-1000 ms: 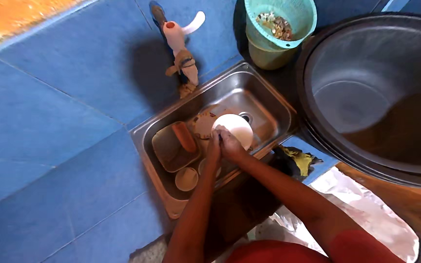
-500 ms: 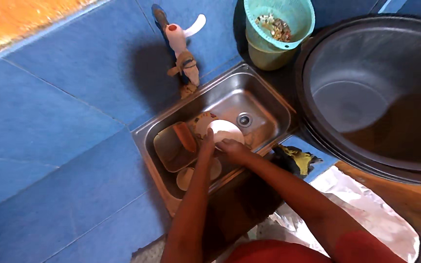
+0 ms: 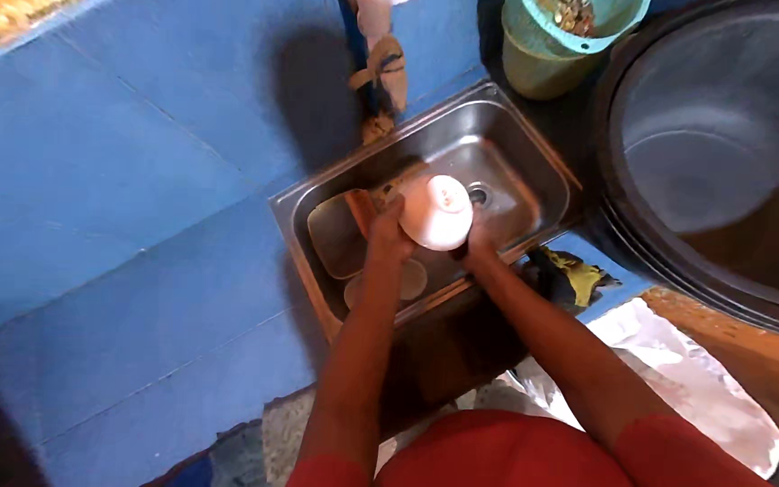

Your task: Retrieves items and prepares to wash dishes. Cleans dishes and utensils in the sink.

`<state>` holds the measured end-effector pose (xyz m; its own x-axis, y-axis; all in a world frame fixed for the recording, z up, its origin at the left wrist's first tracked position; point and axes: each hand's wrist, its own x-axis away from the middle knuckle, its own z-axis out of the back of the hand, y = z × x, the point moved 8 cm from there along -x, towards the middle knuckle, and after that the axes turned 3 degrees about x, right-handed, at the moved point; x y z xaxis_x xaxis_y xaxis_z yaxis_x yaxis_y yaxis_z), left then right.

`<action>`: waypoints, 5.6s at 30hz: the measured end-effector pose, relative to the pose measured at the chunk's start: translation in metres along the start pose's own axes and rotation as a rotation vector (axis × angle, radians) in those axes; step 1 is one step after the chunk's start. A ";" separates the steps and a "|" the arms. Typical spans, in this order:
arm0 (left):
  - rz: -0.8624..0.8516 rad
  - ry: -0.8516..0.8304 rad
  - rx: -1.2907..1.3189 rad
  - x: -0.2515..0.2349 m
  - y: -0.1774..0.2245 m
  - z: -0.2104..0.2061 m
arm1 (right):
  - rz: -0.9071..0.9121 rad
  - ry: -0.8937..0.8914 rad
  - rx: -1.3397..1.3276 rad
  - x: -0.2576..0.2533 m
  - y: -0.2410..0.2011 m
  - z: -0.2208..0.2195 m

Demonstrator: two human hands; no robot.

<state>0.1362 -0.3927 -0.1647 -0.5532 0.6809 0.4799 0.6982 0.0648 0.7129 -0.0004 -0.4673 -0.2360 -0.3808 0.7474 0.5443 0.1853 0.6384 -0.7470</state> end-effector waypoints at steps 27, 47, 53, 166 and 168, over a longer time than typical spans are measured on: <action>-0.207 -0.164 -0.863 0.040 0.021 0.018 | 0.970 -0.203 1.169 0.062 -0.068 -0.122; -0.244 -0.125 -1.055 0.032 -0.011 0.007 | 0.206 0.037 0.660 -0.035 -0.021 -0.018; -0.055 -0.439 -1.562 0.032 -0.057 -0.011 | 0.274 -0.227 1.628 -0.078 -0.015 0.008; 0.144 -0.104 -0.975 0.053 -0.034 0.048 | 0.269 -0.095 0.387 0.018 0.025 -0.060; 0.175 -0.100 -1.076 0.063 -0.031 0.054 | 0.337 -0.075 0.356 0.003 0.017 -0.062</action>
<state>0.1041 -0.3121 -0.1842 -0.4117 0.6782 0.6087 -0.0254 -0.6763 0.7362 0.0581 -0.4430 -0.2235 -0.4198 0.8778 0.2307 -0.0065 0.2513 -0.9679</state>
